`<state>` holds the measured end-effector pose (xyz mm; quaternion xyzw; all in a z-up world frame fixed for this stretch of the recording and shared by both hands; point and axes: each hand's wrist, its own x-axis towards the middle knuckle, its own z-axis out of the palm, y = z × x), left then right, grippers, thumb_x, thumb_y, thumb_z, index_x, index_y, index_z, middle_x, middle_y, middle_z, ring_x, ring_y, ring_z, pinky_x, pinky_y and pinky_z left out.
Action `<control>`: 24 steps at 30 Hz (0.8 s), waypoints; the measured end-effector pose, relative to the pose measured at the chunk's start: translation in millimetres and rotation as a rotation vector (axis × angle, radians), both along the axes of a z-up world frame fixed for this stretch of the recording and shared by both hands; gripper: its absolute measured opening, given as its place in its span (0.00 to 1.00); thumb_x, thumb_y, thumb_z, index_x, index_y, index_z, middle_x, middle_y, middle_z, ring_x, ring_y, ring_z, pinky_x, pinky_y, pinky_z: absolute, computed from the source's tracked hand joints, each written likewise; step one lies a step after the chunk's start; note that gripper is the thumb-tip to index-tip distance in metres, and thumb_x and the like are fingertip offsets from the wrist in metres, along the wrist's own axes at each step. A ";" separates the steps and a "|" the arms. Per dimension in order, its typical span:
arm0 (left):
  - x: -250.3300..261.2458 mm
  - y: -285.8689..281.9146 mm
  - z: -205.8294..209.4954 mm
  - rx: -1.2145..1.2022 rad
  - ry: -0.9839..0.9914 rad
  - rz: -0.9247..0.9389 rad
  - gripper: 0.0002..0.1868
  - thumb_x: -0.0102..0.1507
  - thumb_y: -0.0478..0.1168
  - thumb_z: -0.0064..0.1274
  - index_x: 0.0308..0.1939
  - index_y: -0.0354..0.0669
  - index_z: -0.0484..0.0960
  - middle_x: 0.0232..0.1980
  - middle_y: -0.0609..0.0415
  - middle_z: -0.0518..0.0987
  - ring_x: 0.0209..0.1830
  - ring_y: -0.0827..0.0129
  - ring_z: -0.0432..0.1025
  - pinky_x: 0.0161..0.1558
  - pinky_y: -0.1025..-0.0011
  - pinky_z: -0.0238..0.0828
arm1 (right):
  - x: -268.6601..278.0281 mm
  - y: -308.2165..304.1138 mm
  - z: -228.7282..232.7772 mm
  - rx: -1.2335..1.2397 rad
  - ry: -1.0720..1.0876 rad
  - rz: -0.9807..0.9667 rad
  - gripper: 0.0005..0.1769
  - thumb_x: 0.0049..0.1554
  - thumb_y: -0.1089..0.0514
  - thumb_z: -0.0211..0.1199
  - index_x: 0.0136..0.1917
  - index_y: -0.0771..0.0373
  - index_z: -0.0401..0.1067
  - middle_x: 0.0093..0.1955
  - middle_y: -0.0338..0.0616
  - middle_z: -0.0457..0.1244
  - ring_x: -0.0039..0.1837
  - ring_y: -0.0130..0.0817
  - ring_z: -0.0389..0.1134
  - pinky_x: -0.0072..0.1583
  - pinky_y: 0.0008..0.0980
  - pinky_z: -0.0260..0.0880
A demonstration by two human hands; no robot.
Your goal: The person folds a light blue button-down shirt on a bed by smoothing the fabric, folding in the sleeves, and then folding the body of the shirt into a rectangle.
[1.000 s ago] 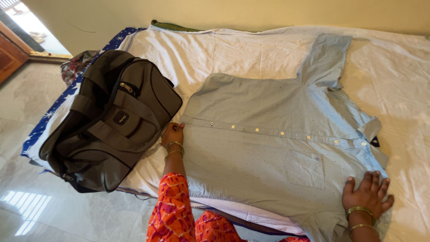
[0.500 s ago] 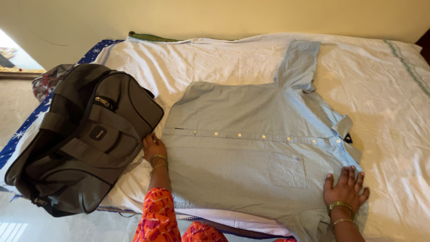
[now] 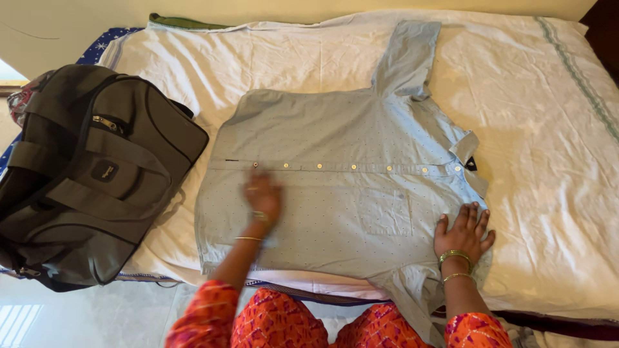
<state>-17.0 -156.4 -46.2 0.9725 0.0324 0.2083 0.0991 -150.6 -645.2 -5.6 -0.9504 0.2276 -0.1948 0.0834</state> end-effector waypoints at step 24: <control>-73.4 -31.1 69.8 0.005 0.076 -0.009 0.39 0.68 0.64 0.41 0.76 0.45 0.61 0.80 0.47 0.57 0.82 0.48 0.46 0.75 0.48 0.39 | -1.6 1.6 -1.2 0.001 -0.045 0.026 0.39 0.62 0.39 0.46 0.79 0.61 0.58 0.86 0.44 0.47 0.87 0.45 0.39 0.76 0.64 0.33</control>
